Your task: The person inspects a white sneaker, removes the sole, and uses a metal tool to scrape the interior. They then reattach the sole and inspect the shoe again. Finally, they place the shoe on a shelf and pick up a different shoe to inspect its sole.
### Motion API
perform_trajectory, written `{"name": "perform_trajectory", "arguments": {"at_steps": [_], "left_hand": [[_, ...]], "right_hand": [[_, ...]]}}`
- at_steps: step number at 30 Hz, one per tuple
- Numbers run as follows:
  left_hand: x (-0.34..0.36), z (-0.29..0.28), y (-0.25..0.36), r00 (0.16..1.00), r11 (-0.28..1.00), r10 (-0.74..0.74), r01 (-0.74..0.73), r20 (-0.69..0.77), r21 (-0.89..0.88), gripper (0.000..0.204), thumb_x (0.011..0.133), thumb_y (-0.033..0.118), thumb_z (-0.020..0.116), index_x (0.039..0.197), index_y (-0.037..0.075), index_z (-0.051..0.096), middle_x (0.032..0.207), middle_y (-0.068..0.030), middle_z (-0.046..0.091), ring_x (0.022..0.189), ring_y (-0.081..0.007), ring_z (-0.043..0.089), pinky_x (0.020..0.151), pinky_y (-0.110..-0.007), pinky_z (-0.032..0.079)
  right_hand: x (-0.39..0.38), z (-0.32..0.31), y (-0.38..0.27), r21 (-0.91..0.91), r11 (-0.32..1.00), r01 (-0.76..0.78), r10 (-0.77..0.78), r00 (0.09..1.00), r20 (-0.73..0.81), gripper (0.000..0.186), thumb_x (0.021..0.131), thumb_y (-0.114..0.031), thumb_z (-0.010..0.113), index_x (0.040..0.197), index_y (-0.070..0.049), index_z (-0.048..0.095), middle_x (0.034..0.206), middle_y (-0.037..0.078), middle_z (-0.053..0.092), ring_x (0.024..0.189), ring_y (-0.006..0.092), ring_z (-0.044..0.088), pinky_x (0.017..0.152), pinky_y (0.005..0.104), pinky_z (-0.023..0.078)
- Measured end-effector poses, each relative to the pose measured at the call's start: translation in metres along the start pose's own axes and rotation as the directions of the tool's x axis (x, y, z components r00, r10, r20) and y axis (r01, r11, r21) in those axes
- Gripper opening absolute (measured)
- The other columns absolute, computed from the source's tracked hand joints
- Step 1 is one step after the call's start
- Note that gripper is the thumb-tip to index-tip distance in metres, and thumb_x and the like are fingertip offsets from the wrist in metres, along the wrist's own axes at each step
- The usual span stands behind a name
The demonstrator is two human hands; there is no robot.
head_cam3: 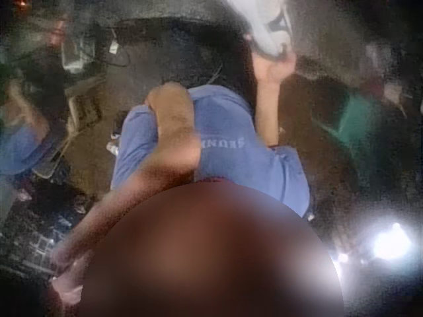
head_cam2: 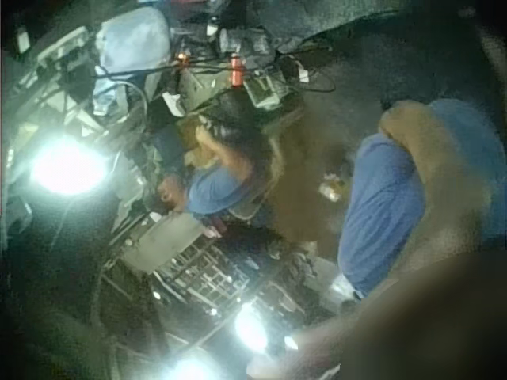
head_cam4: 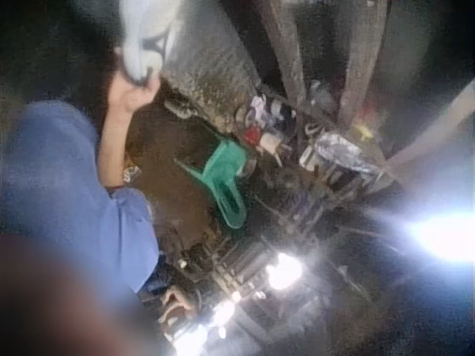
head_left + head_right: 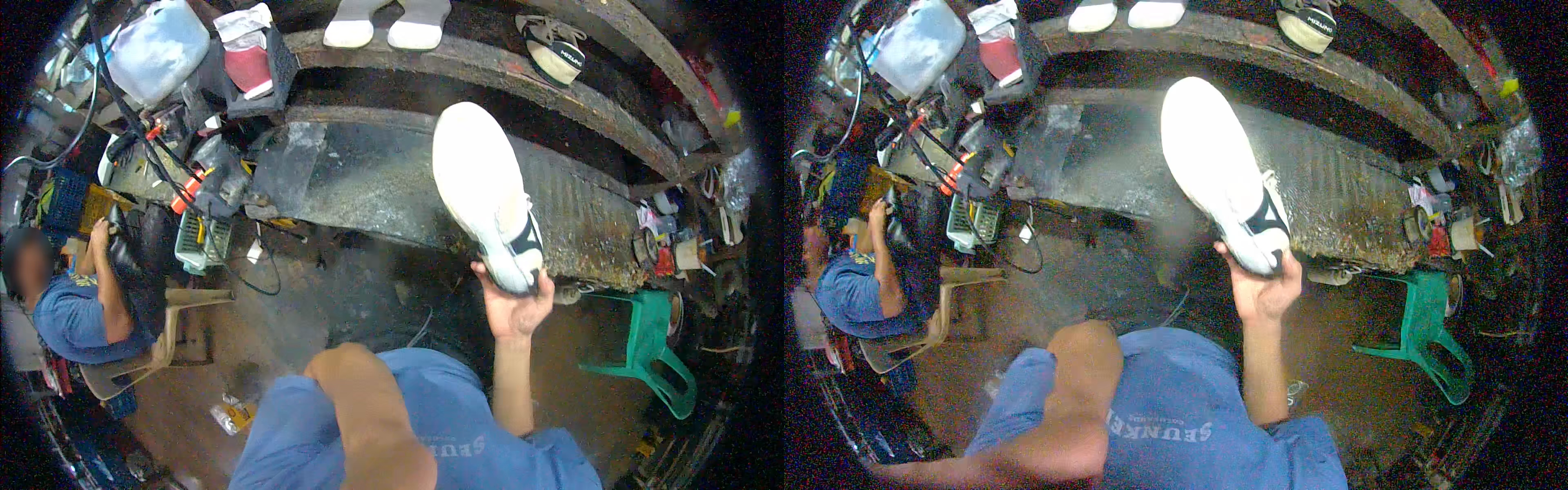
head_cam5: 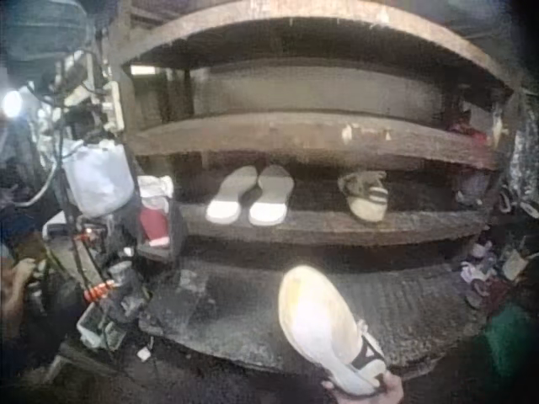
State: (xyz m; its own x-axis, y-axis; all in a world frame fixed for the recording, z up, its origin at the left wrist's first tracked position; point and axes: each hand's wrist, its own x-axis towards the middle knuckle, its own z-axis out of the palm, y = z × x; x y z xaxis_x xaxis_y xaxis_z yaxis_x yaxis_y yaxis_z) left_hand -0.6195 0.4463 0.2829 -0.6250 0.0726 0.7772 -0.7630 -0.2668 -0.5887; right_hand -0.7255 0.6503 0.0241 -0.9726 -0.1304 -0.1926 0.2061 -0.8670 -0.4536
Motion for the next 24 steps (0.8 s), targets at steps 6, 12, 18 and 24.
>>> {"name": "perform_trajectory", "arguments": {"at_steps": [6, 12, 18, 24], "left_hand": [[-0.01, -0.014, -0.017, 0.998, 0.994, 0.035, -0.031, 0.045, -0.103, 0.042, 0.114, 0.023, 0.034, 0.146, 0.003, 0.053, 0.149, -0.0358, 0.048, 0.137, -0.0452, 0.054, 0.116, -0.055, 0.045], [-0.014, -0.033, -0.015, 0.998, 0.976, 0.045, -0.034, 0.046, -0.213, 0.046, 0.115, 0.02, 0.026, 0.154, 0.005, 0.046, 0.154, -0.043, 0.041, 0.142, -0.0507, 0.048, 0.118, -0.059, 0.044], [0.001, -0.06, -0.005, 0.925, 0.981, -0.055, 0.12, 0.377, -0.152, 0.047, 0.114, 0.01, 0.026, 0.158, 0.009, 0.044, 0.157, -0.0445, 0.035, 0.146, -0.0577, 0.04, 0.117, -0.065, 0.043], [-0.006, -0.01, -0.022, 0.995, 0.982, -0.04, 0.023, -0.09, -0.188, 0.044, 0.113, 0.023, 0.031, 0.147, 0.008, 0.054, 0.155, -0.034, 0.042, 0.143, -0.0483, 0.047, 0.113, -0.058, 0.045]], "right_hand": [[-0.008, 0.005, -0.03, -0.063, 0.978, 0.197, -0.197, 0.98, 0.019, 0.073, 0.095, -0.048, 0.064, 0.153, -0.007, 0.049, 0.151, 0.017, 0.057, 0.128, 0.0423, 0.059, 0.101, 0.0626, 0.051], [0.012, 0.027, -0.108, -0.282, 0.679, 0.678, -0.686, 0.722, 0.086, 0.058, 0.102, -0.031, 0.06, 0.146, 0.006, 0.05, 0.146, 0.021, 0.058, 0.133, 0.0389, 0.059, 0.111, 0.0619, 0.049], [0.088, 0.081, -0.157, -0.84, -0.441, 0.317, -0.85, 0.153, 0.504, 0.063, 0.084, -0.033, 0.092, 0.127, 0.0, 0.06, 0.13, 0.019, 0.065, 0.113, 0.0288, 0.065, 0.099, 0.0425, 0.053], [0.208, 0.136, -0.164, -0.866, -0.488, 0.11, -0.825, 0.267, 0.498, 0.089, 0.072, -0.058, 0.091, 0.13, -0.005, 0.048, 0.108, 0.026, 0.073, 0.1, 0.0476, 0.072, 0.093, 0.0523, 0.056]]}}
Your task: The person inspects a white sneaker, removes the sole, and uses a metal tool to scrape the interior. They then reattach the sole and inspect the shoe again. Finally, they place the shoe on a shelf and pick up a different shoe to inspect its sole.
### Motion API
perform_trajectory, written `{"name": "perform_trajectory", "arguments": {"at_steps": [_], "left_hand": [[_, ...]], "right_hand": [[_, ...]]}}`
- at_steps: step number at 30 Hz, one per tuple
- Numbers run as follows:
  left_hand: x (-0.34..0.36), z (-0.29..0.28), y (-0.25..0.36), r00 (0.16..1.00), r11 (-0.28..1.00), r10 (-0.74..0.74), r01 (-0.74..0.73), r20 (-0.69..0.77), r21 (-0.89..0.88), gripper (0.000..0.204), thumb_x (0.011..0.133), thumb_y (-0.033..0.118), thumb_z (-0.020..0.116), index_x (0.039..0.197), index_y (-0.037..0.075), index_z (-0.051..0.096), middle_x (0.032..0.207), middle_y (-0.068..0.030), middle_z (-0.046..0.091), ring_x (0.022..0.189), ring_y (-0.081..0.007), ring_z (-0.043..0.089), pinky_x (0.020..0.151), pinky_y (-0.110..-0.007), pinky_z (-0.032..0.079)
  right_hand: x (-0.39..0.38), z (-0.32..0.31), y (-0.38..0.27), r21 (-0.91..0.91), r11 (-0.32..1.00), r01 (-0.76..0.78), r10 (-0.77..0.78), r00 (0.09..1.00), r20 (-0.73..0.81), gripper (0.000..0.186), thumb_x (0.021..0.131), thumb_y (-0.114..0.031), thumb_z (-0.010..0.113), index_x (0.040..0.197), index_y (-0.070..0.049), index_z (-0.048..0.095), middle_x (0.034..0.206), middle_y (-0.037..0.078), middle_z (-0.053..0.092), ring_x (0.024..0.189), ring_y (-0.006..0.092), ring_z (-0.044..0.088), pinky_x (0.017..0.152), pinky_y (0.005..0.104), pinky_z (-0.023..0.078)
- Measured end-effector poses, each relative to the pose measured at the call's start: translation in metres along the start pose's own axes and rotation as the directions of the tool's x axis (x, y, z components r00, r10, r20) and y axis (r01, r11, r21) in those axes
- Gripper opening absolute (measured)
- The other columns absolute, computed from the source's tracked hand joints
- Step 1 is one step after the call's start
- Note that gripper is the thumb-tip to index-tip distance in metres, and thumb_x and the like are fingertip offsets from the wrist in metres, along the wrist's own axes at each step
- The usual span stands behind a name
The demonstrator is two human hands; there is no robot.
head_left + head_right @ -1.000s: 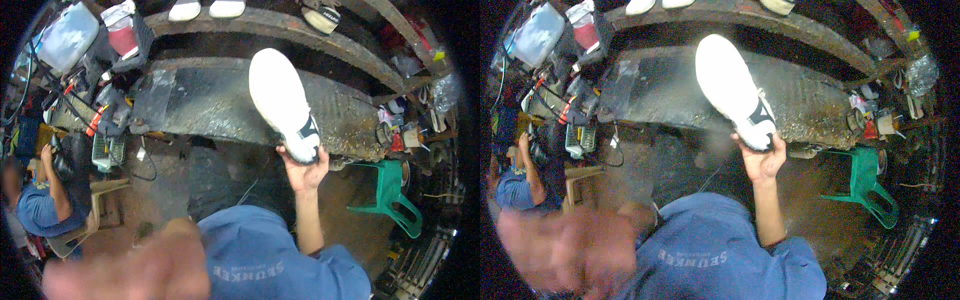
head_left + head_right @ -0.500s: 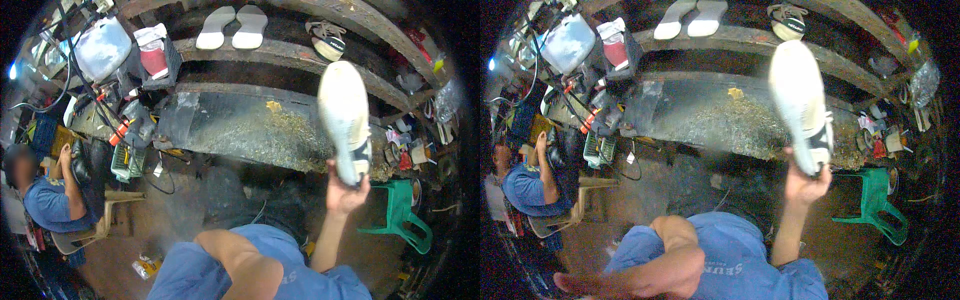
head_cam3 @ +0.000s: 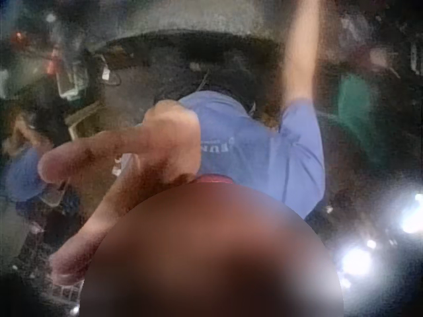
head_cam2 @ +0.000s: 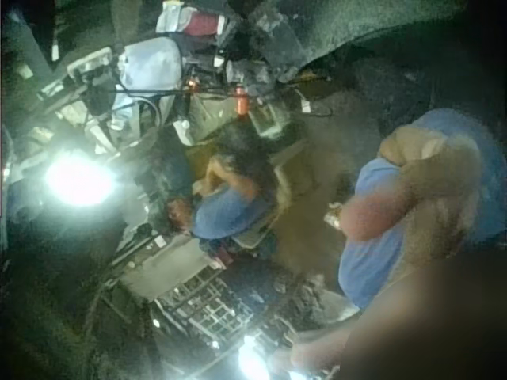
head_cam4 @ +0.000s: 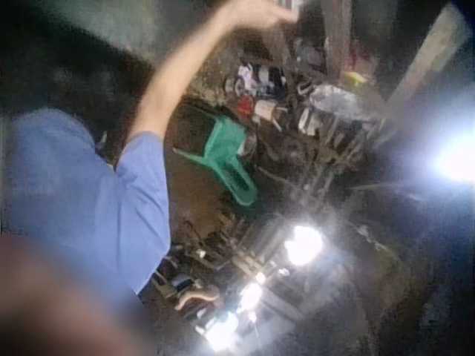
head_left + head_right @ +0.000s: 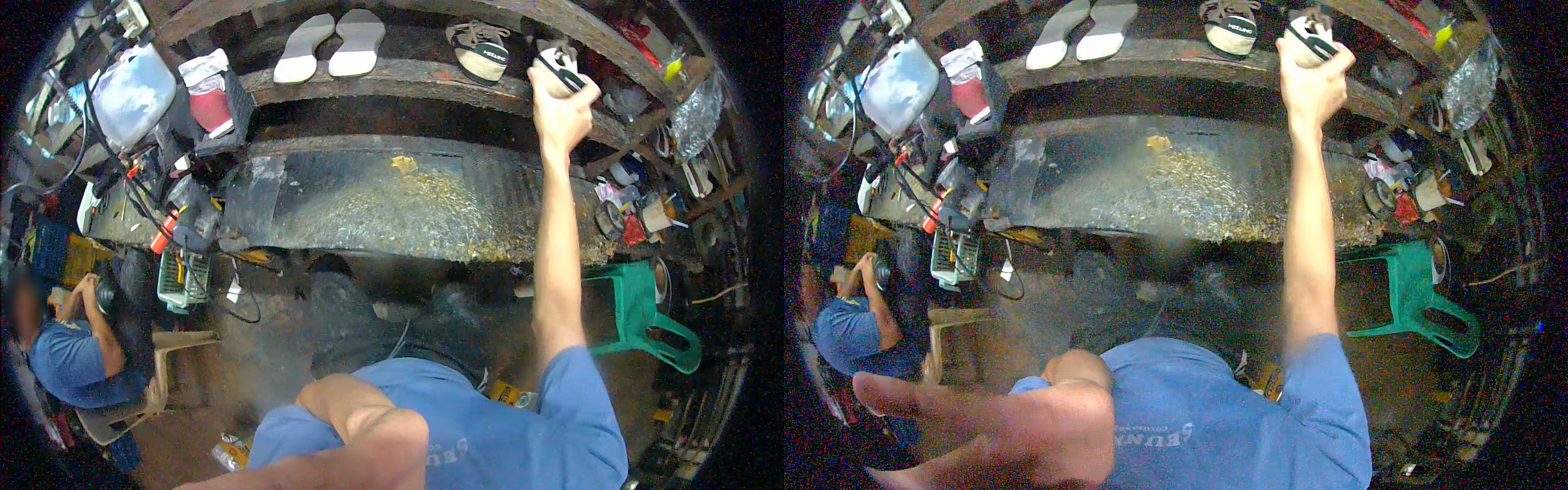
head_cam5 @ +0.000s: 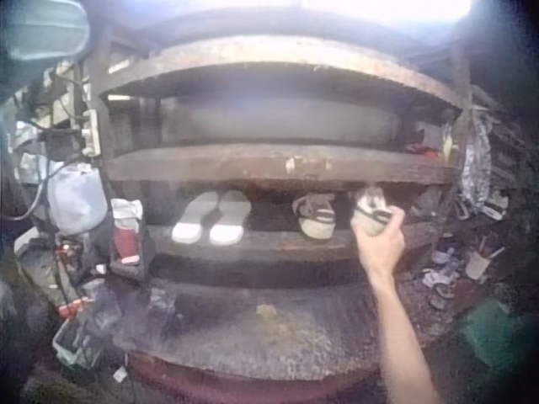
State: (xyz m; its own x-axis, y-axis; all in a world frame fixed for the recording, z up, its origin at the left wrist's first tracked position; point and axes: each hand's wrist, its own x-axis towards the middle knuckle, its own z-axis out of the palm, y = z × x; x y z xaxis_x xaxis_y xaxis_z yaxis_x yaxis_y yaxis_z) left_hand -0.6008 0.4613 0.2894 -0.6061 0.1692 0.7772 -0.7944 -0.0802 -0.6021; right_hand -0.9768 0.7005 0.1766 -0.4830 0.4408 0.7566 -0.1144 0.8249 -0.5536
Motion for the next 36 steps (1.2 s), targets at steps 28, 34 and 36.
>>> {"name": "perform_trajectory", "arguments": {"at_steps": [28, 34, 36], "left_hand": [[-0.089, 0.007, 0.21, 0.792, -0.829, 0.356, 0.512, 0.496, -0.223, 0.035, 0.089, 0.001, 0.077, 0.124, 0.004, 0.076, 0.11, -0.0126, 0.077, 0.101, -0.0263, 0.07, 0.093, -0.037, 0.054], [-0.085, -0.01, 0.216, 0.845, -0.798, 0.309, 0.48, 0.436, -0.364, 0.039, 0.084, 0.003, 0.082, 0.122, 0.004, 0.076, 0.111, -0.0138, 0.071, 0.102, -0.0287, 0.069, 0.09, -0.038, 0.055], [-0.088, -0.012, 0.217, 0.812, -0.777, 0.37, 0.537, 0.451, -0.329, 0.038, 0.084, 0.003, 0.082, 0.121, 0.005, 0.076, 0.108, -0.0128, 0.071, 0.101, -0.0288, 0.069, 0.09, -0.038, 0.054]], "right_hand": [[-0.206, -0.133, -0.03, 0.655, 0.629, -0.419, -0.025, 0.831, 0.556, 0.071, 0.072, -0.014, 0.096, 0.129, -0.004, 0.054, 0.122, 0.007, 0.052, 0.112, 0.0198, 0.054, 0.102, 0.0332, 0.043], [-0.244, -0.16, -0.016, 0.608, 0.724, -0.325, -0.186, 0.757, 0.626, 0.077, 0.071, -0.011, 0.098, 0.132, -0.005, 0.052, 0.128, 0.007, 0.051, 0.118, 0.0188, 0.054, 0.104, 0.0328, 0.044], [-0.25, -0.161, -0.014, 0.598, 0.737, -0.315, -0.19, 0.753, 0.63, 0.077, 0.07, -0.009, 0.099, 0.131, -0.005, 0.052, 0.128, 0.007, 0.052, 0.118, 0.0189, 0.055, 0.104, 0.0331, 0.044]]}}
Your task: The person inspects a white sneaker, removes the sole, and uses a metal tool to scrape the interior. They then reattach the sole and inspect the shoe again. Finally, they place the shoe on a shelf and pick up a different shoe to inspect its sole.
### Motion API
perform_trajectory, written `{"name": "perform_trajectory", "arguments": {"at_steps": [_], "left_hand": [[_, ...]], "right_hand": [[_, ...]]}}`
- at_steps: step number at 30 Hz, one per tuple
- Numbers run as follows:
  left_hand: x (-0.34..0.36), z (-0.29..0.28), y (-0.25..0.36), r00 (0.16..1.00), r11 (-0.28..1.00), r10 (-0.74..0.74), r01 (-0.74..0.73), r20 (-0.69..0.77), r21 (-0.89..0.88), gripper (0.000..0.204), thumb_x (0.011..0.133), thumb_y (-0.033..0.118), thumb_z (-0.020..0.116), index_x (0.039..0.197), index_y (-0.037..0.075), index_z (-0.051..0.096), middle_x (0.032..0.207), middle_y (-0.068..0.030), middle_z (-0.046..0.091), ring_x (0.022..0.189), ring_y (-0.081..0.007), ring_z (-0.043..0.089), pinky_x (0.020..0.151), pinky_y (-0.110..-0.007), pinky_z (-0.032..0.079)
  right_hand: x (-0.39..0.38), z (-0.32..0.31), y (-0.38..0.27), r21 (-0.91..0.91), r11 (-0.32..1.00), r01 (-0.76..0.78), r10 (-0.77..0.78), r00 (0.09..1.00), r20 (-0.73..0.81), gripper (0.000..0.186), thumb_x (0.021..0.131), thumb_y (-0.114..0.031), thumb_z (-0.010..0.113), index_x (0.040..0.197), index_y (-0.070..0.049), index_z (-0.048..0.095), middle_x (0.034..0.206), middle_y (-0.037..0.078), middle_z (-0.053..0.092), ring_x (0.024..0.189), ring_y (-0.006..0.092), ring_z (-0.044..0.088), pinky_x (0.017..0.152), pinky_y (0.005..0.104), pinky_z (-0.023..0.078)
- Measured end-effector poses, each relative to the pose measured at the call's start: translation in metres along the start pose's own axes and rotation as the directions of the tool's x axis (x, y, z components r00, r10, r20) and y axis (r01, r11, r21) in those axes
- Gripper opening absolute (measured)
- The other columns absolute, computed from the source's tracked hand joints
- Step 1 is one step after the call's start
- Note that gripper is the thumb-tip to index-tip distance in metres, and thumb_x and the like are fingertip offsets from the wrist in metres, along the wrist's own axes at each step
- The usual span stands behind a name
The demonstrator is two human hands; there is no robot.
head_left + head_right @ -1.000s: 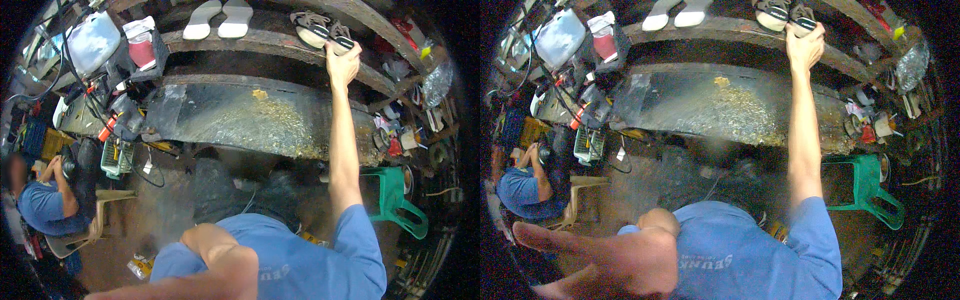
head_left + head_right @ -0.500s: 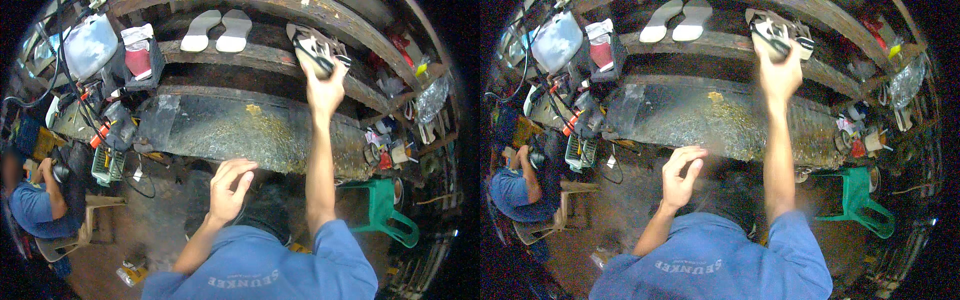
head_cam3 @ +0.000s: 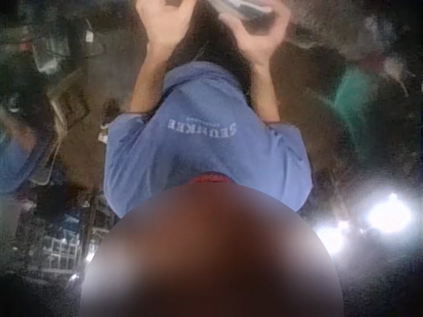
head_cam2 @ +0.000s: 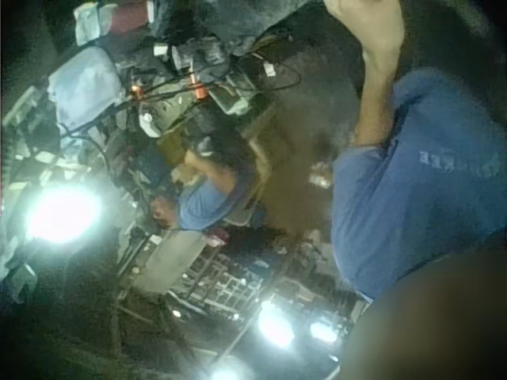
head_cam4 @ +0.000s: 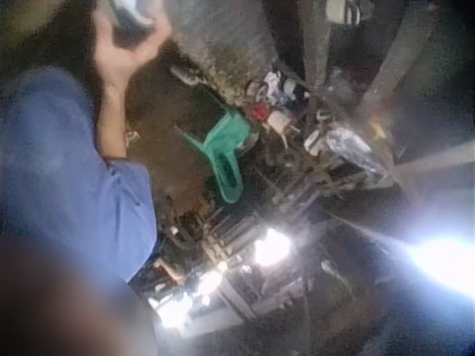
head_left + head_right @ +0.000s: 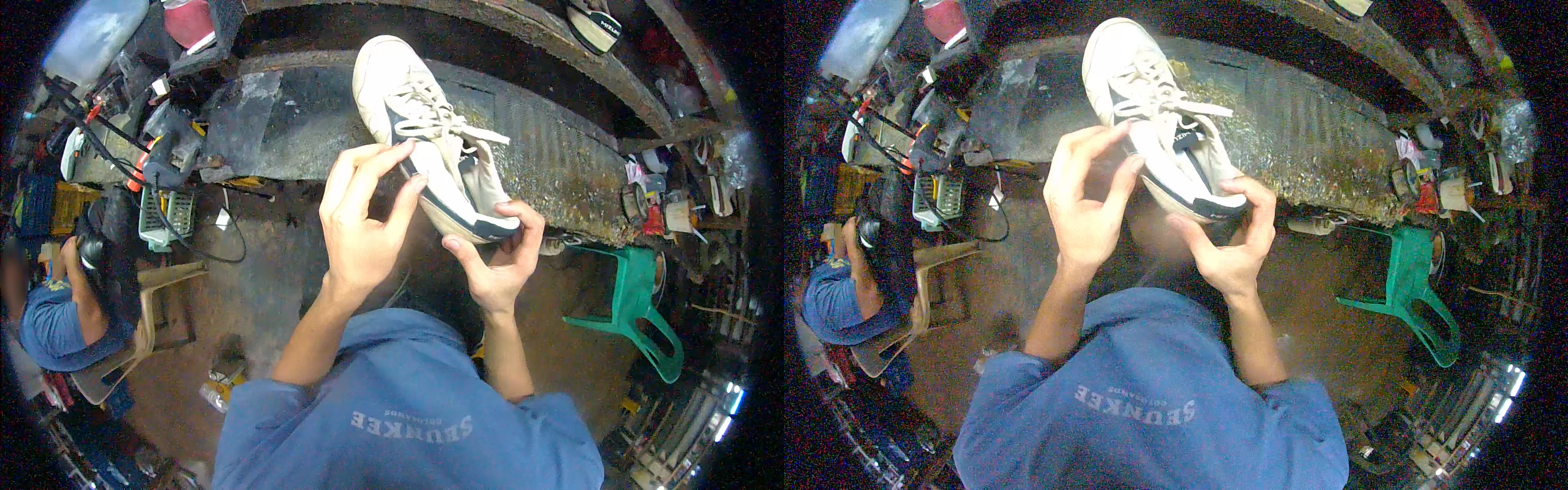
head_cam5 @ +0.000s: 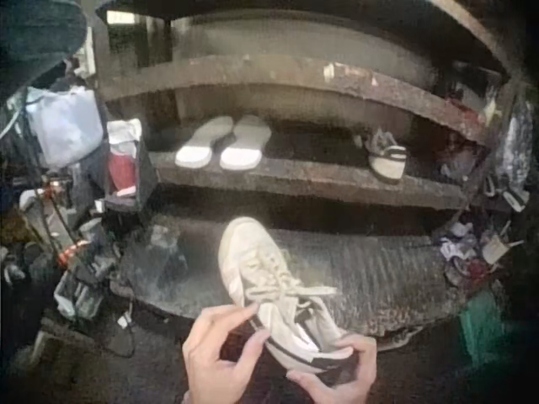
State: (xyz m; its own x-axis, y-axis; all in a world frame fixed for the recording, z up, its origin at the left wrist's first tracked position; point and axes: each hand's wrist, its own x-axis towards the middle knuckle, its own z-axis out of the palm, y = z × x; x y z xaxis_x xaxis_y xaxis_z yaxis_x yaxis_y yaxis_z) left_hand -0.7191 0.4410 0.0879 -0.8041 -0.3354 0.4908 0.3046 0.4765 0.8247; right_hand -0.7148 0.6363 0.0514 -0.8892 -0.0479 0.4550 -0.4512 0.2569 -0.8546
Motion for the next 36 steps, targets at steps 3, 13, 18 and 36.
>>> {"name": "perform_trajectory", "arguments": {"at_steps": [3, 13, 18, 36], "left_hand": [[-0.002, -0.004, -0.006, 0.996, 0.993, 0.077, -0.08, 0.04, 0.082, 0.03, 0.085, 0.004, 0.081, 0.115, 0.005, 0.077, 0.107, -0.0124, 0.071, 0.097, -0.0283, 0.068, 0.087, -0.038, 0.054], [-0.005, -0.005, -0.016, 0.996, 0.997, -0.038, 0.043, 0.08, -0.059, 0.006, 0.097, 0.003, 0.068, 0.1, -0.001, 0.067, 0.1, -0.0134, 0.064, 0.09, -0.0261, 0.064, 0.083, -0.036, 0.052], [-0.008, -0.004, -0.016, 0.986, 0.99, -0.106, 0.116, 0.129, -0.077, 0.008, 0.1, 0.005, 0.064, 0.103, -0.003, 0.065, 0.102, -0.013, 0.061, 0.091, -0.0247, 0.063, 0.083, -0.036, 0.051], [0.028, 0.058, -0.104, 0.95, 0.955, 0.092, -0.169, 0.299, 0.242, 0.01, 0.098, 0.003, 0.067, 0.103, -0.003, 0.06, 0.096, -0.0148, 0.063, 0.086, -0.0274, 0.063, 0.079, -0.039, 0.051]], "right_hand": [[-0.005, 0.004, 0.002, 0.006, 1.0, 0.006, -0.006, 1.0, 0.011, 0.078, 0.069, -0.007, 0.1, 0.131, -0.005, 0.053, 0.128, 0.007, 0.053, 0.118, 0.0188, 0.056, 0.104, 0.033, 0.045], [-0.012, 0.017, 0.001, 0.094, 0.992, -0.081, 0.078, 0.997, 0.029, 0.079, 0.069, -0.007, 0.1, 0.131, -0.005, 0.052, 0.125, 0.008, 0.054, 0.116, 0.0181, 0.057, 0.101, 0.0326, 0.047], [-0.011, 0.015, 0.0, 0.059, 0.995, -0.086, 0.084, 0.996, 0.035, 0.079, 0.068, -0.008, 0.1, 0.13, -0.005, 0.053, 0.125, 0.008, 0.056, 0.114, 0.0184, 0.059, 0.101, 0.0331, 0.048], [0.051, 0.023, 0.087, -0.218, 0.971, 0.101, -0.076, 0.99, 0.12, 0.067, 0.074, -0.026, 0.091, 0.13, -0.012, 0.059, 0.134, 0.013, 0.065, 0.128, 0.0371, 0.059, 0.112, 0.0502, 0.04]]}}
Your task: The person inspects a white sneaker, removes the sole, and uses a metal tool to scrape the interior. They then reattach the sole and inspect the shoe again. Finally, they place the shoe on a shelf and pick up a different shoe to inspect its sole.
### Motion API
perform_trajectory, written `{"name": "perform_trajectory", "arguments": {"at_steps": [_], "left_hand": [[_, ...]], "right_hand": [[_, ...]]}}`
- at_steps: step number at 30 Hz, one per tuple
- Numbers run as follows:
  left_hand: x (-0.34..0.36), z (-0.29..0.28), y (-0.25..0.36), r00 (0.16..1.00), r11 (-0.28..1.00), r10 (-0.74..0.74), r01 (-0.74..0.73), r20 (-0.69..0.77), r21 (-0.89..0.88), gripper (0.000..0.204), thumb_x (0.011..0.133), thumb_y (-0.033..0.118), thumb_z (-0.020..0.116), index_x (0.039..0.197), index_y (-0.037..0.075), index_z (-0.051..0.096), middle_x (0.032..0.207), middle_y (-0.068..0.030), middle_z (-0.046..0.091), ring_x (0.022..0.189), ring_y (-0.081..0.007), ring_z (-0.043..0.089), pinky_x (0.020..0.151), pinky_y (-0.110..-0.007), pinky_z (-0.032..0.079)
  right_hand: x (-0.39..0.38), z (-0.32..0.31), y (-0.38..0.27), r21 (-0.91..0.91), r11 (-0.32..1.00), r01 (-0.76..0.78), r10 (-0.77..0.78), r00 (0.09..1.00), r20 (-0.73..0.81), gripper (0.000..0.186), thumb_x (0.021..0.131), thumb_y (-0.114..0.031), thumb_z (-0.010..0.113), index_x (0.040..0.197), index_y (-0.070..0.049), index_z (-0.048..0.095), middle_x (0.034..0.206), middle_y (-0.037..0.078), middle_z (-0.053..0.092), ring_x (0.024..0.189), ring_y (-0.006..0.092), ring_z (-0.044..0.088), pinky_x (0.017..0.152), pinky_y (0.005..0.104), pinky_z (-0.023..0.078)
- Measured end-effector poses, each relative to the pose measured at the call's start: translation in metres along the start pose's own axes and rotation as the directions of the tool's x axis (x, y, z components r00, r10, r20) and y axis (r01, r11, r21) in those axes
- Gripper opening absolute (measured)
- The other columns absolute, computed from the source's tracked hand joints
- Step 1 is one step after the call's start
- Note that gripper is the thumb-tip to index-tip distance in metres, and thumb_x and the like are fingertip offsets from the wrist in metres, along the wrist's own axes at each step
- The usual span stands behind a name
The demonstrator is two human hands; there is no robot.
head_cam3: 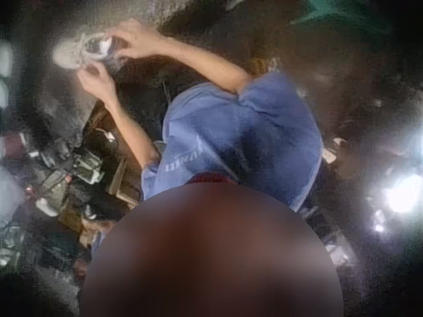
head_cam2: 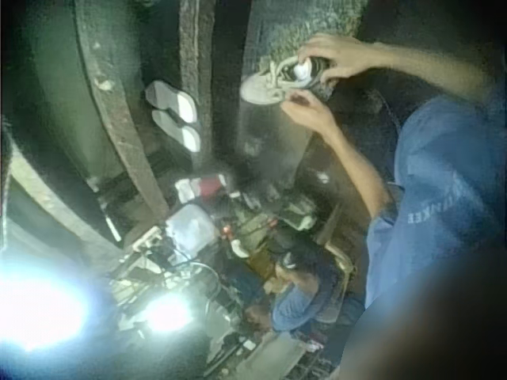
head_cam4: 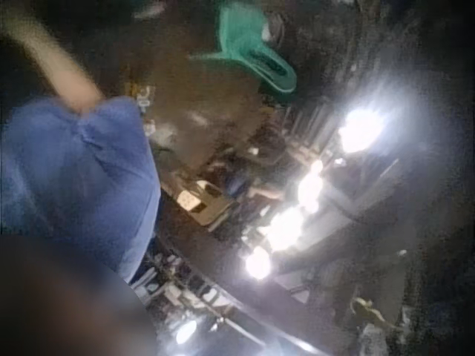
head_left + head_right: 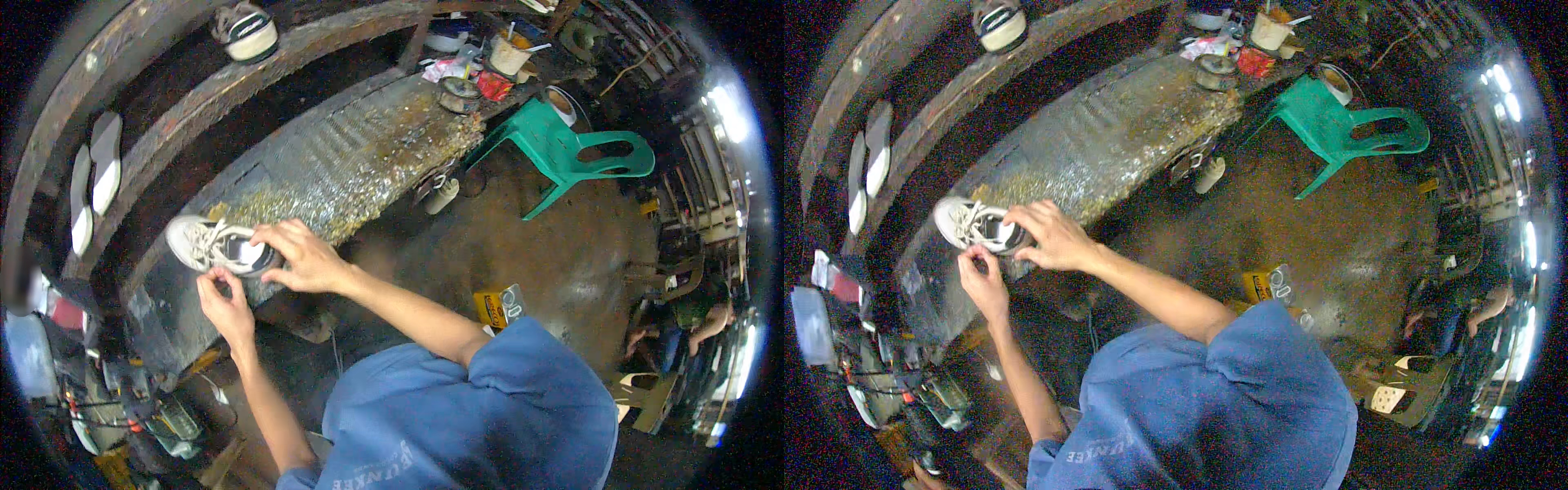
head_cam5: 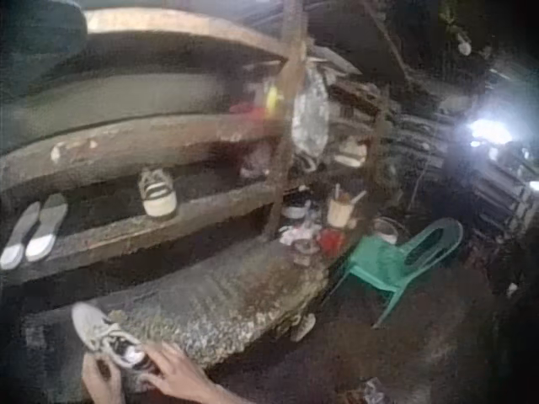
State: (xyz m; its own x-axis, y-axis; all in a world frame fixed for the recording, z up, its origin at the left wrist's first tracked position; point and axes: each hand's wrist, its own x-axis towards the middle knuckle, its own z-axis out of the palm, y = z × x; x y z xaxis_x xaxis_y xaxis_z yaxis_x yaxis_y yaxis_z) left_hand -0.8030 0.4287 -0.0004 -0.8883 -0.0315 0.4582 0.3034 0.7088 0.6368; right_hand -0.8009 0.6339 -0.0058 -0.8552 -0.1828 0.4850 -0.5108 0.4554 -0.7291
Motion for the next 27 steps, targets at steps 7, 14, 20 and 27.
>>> {"name": "perform_trajectory", "arguments": {"at_steps": [7, 14, 20, 27], "left_hand": [[-0.005, 0.009, -0.02, 0.999, 1.0, -0.015, 0.015, 0.032, 0.005, 0.012, 0.101, 0.004, 0.058, 0.1, -0.006, 0.052, 0.096, -0.0204, 0.054, 0.088, -0.0373, 0.056, 0.082, -0.046, 0.046], [-0.006, 0.018, -0.017, 0.999, 0.997, 0.044, -0.043, -0.031, 0.057, 0.015, 0.102, 0.007, 0.048, 0.102, -0.007, 0.05, 0.097, -0.025, 0.049, 0.091, -0.0457, 0.051, 0.083, -0.052, 0.042], [-0.007, 0.024, -0.022, 0.998, 0.998, 0.022, -0.019, -0.061, 0.063, 0.015, 0.1, 0.008, 0.049, 0.099, -0.007, 0.05, 0.092, -0.0235, 0.046, 0.087, -0.0449, 0.049, 0.08, -0.052, 0.042], [-0.015, 0.027, -0.017, 0.976, 0.999, 0.026, -0.016, -0.215, 0.049, 0.016, 0.104, 0.009, 0.061, 0.098, -0.005, 0.056, 0.094, -0.0154, 0.055, 0.088, -0.0322, 0.055, 0.081, -0.046, 0.046]], "right_hand": [[-0.005, 0.003, 0.004, 0.082, 0.997, -0.014, 0.013, 1.0, 0.008, 0.072, 0.074, -0.022, 0.091, 0.136, -0.011, 0.056, 0.135, 0.013, 0.063, 0.128, 0.0374, 0.056, 0.112, 0.049, 0.04], [-0.006, 0.003, 0.01, 0.052, 0.998, 0.022, -0.023, 1.0, 0.013, 0.075, 0.075, -0.024, 0.089, 0.14, -0.012, 0.053, 0.137, 0.015, 0.06, 0.13, 0.038, 0.055, 0.114, 0.0504, 0.039], [-0.01, 0.007, 0.012, 0.038, 0.999, 0.001, -0.003, 0.999, 0.036, 0.076, 0.082, -0.027, 0.085, 0.147, -0.012, 0.049, 0.14, 0.018, 0.057, 0.132, 0.0405, 0.051, 0.116, 0.0524, 0.037], [-0.009, 0.004, 0.008, 0.03, 0.999, -0.044, 0.043, 0.998, 0.049, 0.083, 0.08, -0.024, 0.086, 0.151, -0.009, 0.044, 0.14, 0.02, 0.056, 0.131, 0.0412, 0.052, 0.115, 0.0515, 0.039]]}}
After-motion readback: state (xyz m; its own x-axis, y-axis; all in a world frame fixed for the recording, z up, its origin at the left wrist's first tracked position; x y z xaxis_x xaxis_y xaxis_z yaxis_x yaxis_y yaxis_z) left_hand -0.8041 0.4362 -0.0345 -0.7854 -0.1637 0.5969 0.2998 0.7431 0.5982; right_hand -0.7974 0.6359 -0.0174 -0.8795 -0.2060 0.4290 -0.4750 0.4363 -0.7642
